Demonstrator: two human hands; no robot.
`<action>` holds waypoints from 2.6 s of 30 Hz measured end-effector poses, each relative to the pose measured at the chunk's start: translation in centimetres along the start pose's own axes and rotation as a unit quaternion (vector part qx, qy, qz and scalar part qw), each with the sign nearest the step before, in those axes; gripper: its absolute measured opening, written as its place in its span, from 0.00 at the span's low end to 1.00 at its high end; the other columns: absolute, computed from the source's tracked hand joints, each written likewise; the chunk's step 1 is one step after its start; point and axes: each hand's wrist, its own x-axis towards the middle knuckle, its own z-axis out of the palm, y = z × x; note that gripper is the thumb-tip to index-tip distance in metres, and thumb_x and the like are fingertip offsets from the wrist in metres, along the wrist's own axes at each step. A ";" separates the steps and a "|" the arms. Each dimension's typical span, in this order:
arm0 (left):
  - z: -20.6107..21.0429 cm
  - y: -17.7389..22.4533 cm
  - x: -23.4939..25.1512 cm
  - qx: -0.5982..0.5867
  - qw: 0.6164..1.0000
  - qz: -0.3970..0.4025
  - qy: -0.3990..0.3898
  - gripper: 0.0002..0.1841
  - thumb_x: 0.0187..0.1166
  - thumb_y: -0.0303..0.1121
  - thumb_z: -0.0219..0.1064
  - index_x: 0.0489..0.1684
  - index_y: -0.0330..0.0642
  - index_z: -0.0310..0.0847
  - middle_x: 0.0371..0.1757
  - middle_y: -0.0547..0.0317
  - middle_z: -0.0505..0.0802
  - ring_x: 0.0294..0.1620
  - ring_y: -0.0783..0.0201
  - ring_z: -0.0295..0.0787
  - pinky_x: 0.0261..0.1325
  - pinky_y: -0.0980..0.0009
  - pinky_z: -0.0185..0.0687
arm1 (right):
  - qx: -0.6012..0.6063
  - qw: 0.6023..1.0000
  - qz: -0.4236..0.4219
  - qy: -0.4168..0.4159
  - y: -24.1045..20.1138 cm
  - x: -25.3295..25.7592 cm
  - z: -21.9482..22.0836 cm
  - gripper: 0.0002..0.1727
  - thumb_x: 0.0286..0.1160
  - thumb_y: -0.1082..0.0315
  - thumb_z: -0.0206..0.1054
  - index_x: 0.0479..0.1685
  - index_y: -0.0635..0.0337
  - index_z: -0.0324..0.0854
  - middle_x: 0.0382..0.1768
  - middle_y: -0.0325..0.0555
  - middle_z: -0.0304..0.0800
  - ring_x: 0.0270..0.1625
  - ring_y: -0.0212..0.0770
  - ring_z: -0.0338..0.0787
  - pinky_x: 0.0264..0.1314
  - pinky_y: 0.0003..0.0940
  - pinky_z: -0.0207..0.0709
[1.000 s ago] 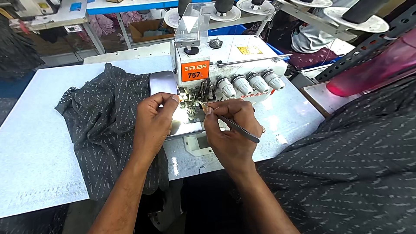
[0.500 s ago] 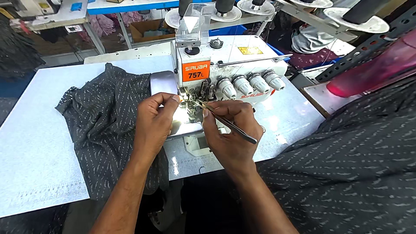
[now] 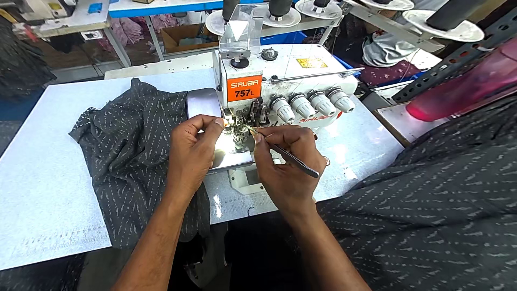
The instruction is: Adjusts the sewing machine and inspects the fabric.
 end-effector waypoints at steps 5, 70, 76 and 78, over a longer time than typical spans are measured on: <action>0.0 0.0 0.0 -0.004 1.000 -0.002 -0.001 0.09 0.88 0.32 0.63 0.43 0.40 0.89 0.22 0.60 0.83 0.08 0.71 0.63 0.07 0.79 0.58 | 0.001 1.000 -0.012 0.001 0.3 -0.1 0.2 0.08 0.67 0.82 0.73 0.40 0.65 0.80 0.45 0.48 0.92 0.43 0.33 0.93 0.42 0.23 0.90; -12.6 -7.0 -10.1 0.055 0.990 0.017 0.127 0.27 0.78 0.27 0.64 0.76 0.29 0.65 0.53 0.59 0.88 0.28 0.75 0.81 0.23 0.82 0.77 | -0.168 0.968 -0.148 -0.115 -2.0 -0.5 0.4 0.06 0.71 0.78 0.73 0.40 0.60 0.82 0.54 0.47 0.92 0.63 0.41 0.93 0.63 0.34 0.91; -12.8 -7.3 -9.8 0.060 0.992 0.002 0.114 0.23 0.78 0.27 0.63 0.72 0.28 0.70 0.53 0.56 0.87 0.27 0.75 0.81 0.22 0.82 0.76 | -0.197 0.961 -0.138 -0.133 -2.2 0.0 0.5 0.05 0.72 0.78 0.72 0.41 0.62 0.83 0.53 0.49 0.93 0.61 0.40 0.93 0.61 0.30 0.90; -12.9 -7.4 -9.9 0.068 0.992 0.006 0.109 0.23 0.78 0.27 0.63 0.72 0.28 0.70 0.54 0.55 0.88 0.27 0.75 0.80 0.23 0.82 0.76 | -0.200 0.960 -0.141 -0.133 -2.0 0.1 0.6 0.05 0.72 0.78 0.73 0.41 0.62 0.83 0.53 0.49 0.93 0.60 0.40 0.93 0.61 0.30 0.90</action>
